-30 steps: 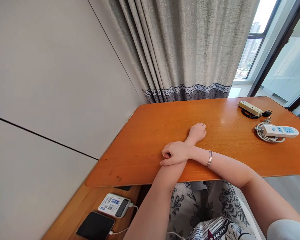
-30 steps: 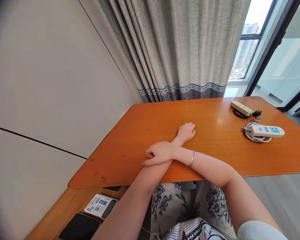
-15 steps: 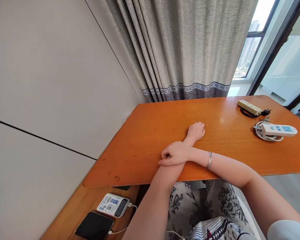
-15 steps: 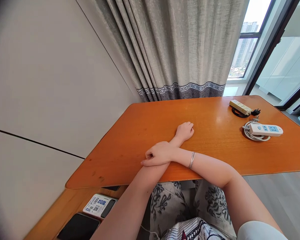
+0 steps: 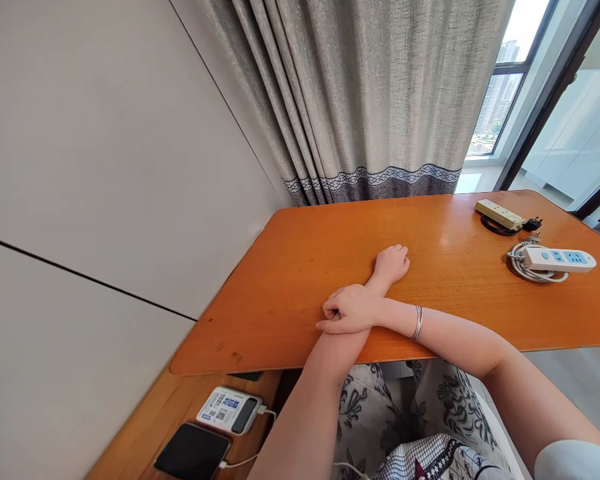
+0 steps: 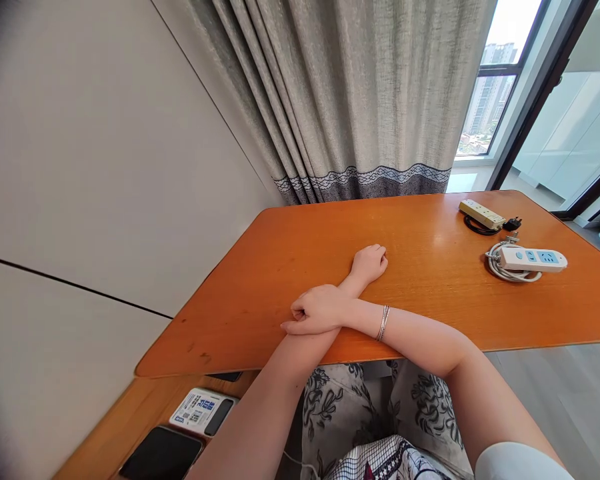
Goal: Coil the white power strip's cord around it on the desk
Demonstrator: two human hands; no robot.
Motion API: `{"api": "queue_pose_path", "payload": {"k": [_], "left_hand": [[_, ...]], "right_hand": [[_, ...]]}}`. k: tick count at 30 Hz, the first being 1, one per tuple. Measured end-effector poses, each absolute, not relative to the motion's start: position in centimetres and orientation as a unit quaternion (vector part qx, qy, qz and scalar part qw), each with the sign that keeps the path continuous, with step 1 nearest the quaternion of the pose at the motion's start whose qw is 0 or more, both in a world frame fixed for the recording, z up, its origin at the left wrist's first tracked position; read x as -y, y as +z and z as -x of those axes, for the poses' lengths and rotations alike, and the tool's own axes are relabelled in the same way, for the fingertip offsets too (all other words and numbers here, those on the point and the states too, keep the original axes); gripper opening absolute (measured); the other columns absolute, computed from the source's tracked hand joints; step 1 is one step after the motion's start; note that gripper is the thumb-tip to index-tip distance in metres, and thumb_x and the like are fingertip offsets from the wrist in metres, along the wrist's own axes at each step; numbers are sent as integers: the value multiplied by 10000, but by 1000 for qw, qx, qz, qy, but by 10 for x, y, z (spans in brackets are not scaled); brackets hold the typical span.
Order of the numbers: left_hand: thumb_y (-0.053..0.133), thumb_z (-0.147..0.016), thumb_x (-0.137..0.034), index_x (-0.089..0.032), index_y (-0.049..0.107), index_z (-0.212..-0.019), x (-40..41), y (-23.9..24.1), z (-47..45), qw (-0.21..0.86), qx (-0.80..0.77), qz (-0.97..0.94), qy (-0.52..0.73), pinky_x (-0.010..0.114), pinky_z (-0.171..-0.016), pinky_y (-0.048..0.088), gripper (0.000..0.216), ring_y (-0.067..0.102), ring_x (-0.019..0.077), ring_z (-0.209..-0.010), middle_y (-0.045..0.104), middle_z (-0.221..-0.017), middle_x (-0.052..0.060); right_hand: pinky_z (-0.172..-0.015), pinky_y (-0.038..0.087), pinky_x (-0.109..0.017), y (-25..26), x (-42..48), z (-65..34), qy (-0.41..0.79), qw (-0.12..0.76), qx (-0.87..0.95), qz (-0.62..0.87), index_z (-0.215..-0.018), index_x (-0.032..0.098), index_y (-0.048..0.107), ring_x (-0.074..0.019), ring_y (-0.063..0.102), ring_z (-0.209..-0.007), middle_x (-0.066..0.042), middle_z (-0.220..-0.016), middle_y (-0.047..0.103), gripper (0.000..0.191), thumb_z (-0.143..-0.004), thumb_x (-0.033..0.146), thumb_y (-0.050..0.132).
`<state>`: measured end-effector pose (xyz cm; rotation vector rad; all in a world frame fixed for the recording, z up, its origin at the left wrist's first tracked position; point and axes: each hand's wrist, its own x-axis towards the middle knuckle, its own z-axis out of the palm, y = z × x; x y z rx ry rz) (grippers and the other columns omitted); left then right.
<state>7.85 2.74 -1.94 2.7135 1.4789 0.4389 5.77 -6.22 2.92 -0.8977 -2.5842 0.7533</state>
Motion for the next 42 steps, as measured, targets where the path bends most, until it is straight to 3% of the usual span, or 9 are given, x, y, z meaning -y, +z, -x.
{"api": "queue_pose_path", "payload": {"k": [6, 9, 12, 16, 22, 28, 31, 35, 42], "left_hand": [[485, -945, -190, -187, 682, -970, -28, -20, -77, 10, -483, -864, 142, 334, -776, 486, 198, 655, 233, -957, 703, -1007, 98], [476, -946, -190, -183, 682, -976, -28, -21, -78, 11, -486, -862, 144, 338, -779, 487, 208, 652, 237, -962, 701, -1010, 103], [482, -943, -194, -184, 683, -972, -28, -21, -77, 12, -488, -860, 145, 335, -771, 487, 203, 652, 236, -963, 700, -1010, 101], [500, -939, -198, -191, 681, -955, -27, -19, -76, 16, -490, -859, 148, 325, -762, 485, 183, 655, 227, -959, 703, -1001, 92], [485, -945, -189, -192, 680, -947, -27, -19, -76, 22, -493, -855, 161, 338, -779, 490, 195, 648, 234, -982, 704, -1017, 101], [485, -940, -185, -196, 680, -951, -27, -20, -76, 27, -497, -851, 171, 337, -782, 497, 195, 650, 229, -976, 705, -1027, 94], [485, -939, -184, -195, 679, -967, -28, -20, -75, 33, -490, -852, 179, 326, -800, 496, 196, 653, 212, -970, 710, -1042, 80], [469, -944, -176, -211, 675, -994, -28, -20, -73, 45, -476, -856, 198, 308, -823, 496, 215, 652, 183, -967, 715, -1065, 55], [495, -918, -158, -218, 683, -990, -27, -20, -70, 78, -445, -859, 239, 294, -810, 507, 210, 664, 172, -949, 719, -1072, 43]], "right_hand": [[-688, 326, -256, 21, 64, -59, 231, 240, 882, 334, -630, 199, 404, -112, 410, -660, 34, -670, 500, 375, -852, 341, 670], [-700, 325, -256, 21, 62, -59, 247, 215, 892, 311, -667, 197, 460, -120, 453, -702, 22, -722, 545, 332, -872, 370, 656], [-637, 273, -266, 22, 63, -56, 253, 176, 891, 334, -622, 197, 422, -119, 398, -644, 25, -665, 507, 399, -904, 415, 603], [-639, 280, -264, 21, 65, -55, 238, 218, 879, 351, -597, 199, 354, -112, 369, -620, 35, -626, 463, 431, -888, 375, 618], [-665, 317, -259, 21, 63, -59, 249, 210, 896, 302, -657, 195, 465, -118, 445, -684, 18, -723, 556, 333, -878, 352, 658], [-640, 322, -256, 16, 66, -59, 222, 238, 893, 311, -583, 207, 306, -106, 368, -595, 34, -604, 449, 440, -894, 297, 603], [-686, 386, -263, 14, 71, -74, 188, 253, 913, 259, -647, 211, 435, -128, 458, -647, 13, -660, 523, 325, -915, 299, 595], [-765, 478, -316, 20, 85, -123, 103, 293, 917, 249, -881, 194, 630, -189, 597, -822, -72, -893, 670, 183, -954, 349, 564], [-938, 518, -457, 21, 99, -283, -92, 391, 763, 507, -1062, 232, 675, -271, 641, -1047, -125, -1080, 684, 200, -939, 326, 548]]}}
